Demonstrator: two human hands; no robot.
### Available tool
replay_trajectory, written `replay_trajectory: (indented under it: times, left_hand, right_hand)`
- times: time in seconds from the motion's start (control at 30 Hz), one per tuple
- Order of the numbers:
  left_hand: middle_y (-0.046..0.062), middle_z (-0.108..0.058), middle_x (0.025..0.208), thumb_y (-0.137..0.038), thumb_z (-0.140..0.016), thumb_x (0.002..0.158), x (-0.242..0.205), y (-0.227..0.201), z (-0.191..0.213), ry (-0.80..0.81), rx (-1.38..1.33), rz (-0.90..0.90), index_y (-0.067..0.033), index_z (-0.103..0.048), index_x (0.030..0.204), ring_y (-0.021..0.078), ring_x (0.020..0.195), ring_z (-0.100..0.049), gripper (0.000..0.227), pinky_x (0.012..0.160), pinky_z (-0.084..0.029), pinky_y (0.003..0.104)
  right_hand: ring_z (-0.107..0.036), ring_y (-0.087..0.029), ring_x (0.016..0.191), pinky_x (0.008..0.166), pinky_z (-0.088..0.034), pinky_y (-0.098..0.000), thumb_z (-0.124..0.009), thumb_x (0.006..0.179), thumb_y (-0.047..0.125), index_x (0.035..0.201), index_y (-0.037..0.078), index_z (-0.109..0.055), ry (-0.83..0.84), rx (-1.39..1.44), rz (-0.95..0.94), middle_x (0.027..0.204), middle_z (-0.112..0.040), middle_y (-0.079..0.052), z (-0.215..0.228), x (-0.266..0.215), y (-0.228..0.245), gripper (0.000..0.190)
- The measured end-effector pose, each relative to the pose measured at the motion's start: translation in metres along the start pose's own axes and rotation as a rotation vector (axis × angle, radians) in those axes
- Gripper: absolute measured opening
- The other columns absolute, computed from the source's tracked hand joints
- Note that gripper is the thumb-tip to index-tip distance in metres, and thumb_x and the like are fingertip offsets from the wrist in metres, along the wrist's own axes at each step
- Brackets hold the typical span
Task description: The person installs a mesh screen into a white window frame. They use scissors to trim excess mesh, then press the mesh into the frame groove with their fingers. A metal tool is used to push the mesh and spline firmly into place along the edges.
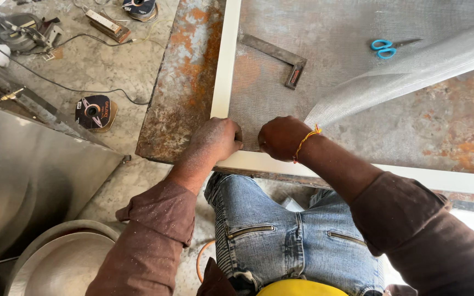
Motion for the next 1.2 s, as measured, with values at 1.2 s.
replay_trajectory:
  times: [1.2]
  left_hand:
    - [0.005,-0.073,0.114,-0.029,-0.076,0.084,0.004,-0.042,-0.003,0.004,0.325,-0.286,-0.0272,-0.077,0.119,0.0292,0.108,-0.066,0.035,0.1,-0.045,0.052]
  right_hand:
    - [-0.072,-0.033,0.095,0.086,-0.055,-0.0476,-0.062,0.095,0.028,0.101,0.019,-0.076,-0.047,0.08,-0.019,0.095,-0.076,-0.009,-0.011,-0.034,-0.03,0.017]
Point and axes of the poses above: each hand's wrist, its own x-axis towards the middle knuckle, its own z-axis out of the back of the hand, y = z × x, the point moved 1 cm from there along x, towards the middle knuckle
